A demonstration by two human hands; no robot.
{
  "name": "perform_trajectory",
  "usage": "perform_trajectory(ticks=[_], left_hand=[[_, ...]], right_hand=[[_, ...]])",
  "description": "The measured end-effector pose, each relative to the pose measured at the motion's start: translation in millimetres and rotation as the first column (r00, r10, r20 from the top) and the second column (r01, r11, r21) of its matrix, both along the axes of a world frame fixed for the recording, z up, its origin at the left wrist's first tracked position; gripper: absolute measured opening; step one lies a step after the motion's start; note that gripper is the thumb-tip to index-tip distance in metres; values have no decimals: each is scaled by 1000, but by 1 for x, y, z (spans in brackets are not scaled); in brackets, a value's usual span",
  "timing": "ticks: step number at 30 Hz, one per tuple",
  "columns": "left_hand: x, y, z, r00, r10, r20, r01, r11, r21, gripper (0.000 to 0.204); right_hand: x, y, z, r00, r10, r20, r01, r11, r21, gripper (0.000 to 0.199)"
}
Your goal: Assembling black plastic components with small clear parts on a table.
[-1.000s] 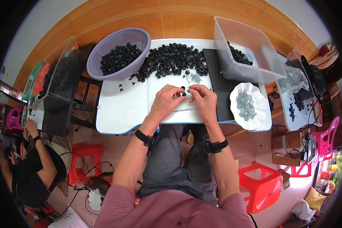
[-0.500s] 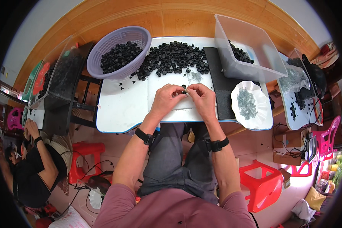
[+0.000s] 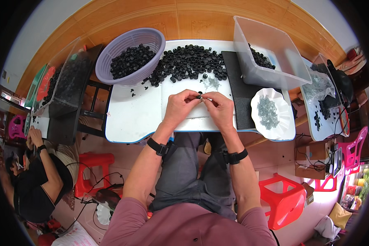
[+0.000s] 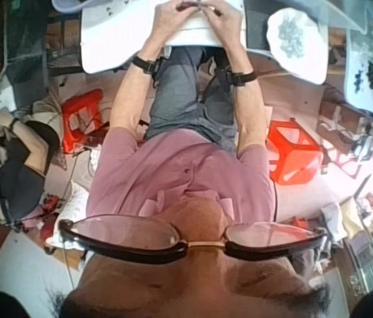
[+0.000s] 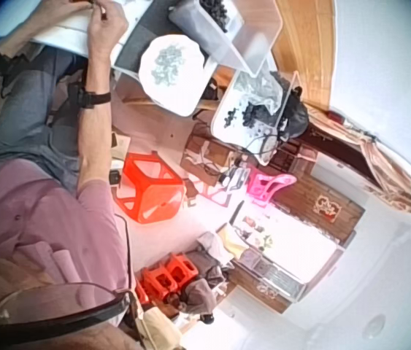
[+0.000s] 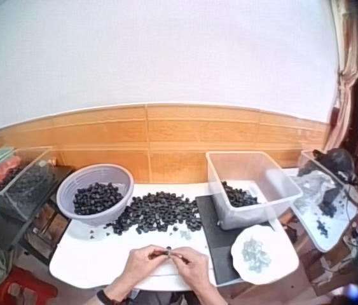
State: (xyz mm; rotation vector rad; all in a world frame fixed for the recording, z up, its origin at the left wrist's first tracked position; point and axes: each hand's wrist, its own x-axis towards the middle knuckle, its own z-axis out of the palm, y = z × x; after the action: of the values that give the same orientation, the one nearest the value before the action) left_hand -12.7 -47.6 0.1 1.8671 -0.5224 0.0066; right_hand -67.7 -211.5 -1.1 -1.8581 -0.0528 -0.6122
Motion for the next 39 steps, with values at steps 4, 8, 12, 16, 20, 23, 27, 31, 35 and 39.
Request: perform_trajectory(ticks=[4, 8, 12, 16, 20, 23, 27, 31, 35, 39], left_hand=[[0, 0, 0, 999, 5, -33, -5, 1000, -7, 18], [1, 1, 1, 999, -4, -36, 4, 1000, -6, 20], [0, -1, 3, 997, -31, -66, 28, 999, -38, 23], [-1, -2, 5, 995, -60, -80, 51, 992, -116, 22], [1, 2, 6, 995, -59, 86, 62, 997, -35, 18], [0, 3, 10, 997, -75, -14, 75, 997, -5, 19], [0, 2, 4, 995, -93, -23, 91, 993, -78, 20], [1, 2, 3, 995, -99, -5, 99, 993, -66, 20], [1, 0, 4, 995, -95, 24, 96, 994, -48, 24], [4, -7, 6, 972, 56, 227, -93, 983, 155, 29]], right_hand=[[-2, 1, 3, 998, -2, 65, 10, 993, -120, 12], [0, 0, -1, 994, 13, 109, 4, 989, -149, 13], [-2, 2, 2, 1000, 6, 22, -6, 1000, 0, 15], [-1, -3, 3, 989, 32, -142, 1, 973, 231, 17], [2, -6, -5, 976, 107, -190, -59, 969, 241, 17], [3, -6, -5, 975, 157, -156, -103, 946, 309, 15], [3, -6, -3, 968, 199, -152, -131, 920, 368, 13], [2, -8, -1, 967, 199, -156, -128, 919, 373, 13], [1, -13, -4, 976, 156, -151, -95, 932, 349, 15], [4, -13, -6, 996, 17, -85, 26, 877, 480, 15]])
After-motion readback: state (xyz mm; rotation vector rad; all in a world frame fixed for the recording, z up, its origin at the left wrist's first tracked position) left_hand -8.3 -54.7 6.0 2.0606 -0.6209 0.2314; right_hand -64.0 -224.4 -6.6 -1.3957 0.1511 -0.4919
